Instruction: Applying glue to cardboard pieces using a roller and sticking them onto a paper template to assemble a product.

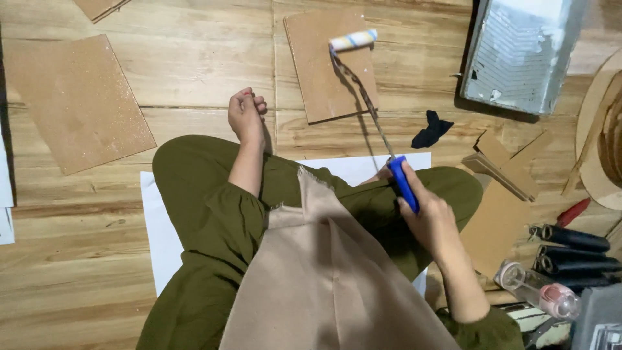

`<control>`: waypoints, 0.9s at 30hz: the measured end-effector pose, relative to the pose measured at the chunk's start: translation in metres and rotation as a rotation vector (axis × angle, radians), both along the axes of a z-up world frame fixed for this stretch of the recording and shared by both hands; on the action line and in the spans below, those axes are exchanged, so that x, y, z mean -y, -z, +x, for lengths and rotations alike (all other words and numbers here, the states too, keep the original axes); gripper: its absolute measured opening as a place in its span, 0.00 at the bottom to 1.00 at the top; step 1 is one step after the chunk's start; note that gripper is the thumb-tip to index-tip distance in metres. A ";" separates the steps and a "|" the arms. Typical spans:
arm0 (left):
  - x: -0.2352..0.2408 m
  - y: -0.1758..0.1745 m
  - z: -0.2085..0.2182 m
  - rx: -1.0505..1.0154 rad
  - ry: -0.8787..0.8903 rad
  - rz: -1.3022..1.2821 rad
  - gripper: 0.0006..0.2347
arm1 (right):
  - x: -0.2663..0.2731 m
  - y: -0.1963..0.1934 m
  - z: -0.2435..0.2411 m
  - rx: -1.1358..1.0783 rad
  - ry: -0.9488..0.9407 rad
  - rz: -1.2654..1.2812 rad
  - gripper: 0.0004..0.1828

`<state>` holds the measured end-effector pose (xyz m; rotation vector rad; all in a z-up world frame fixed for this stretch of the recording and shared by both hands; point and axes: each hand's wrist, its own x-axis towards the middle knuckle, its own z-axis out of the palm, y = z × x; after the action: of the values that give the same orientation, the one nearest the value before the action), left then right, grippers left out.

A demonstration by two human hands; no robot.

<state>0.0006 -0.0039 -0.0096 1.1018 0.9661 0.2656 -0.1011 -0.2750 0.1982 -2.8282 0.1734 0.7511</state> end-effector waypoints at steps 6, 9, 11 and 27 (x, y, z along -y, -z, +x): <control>0.000 0.004 0.002 0.026 -0.026 -0.013 0.07 | 0.004 0.020 0.038 0.021 -0.052 -0.003 0.34; 0.000 0.003 0.001 0.010 0.015 -0.010 0.07 | -0.002 -0.016 0.005 -0.047 -0.065 -0.135 0.36; 0.001 0.003 0.005 0.018 0.020 -0.025 0.07 | 0.018 -0.024 -0.029 -0.096 -0.053 -0.168 0.36; 0.010 0.030 -0.008 -0.145 0.411 0.202 0.08 | 0.025 -0.019 0.055 0.235 -0.125 0.136 0.39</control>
<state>-0.0070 -0.0142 -0.0393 1.4920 0.8289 -0.0550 -0.0465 -0.2997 0.2173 -2.7865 -0.0886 0.4288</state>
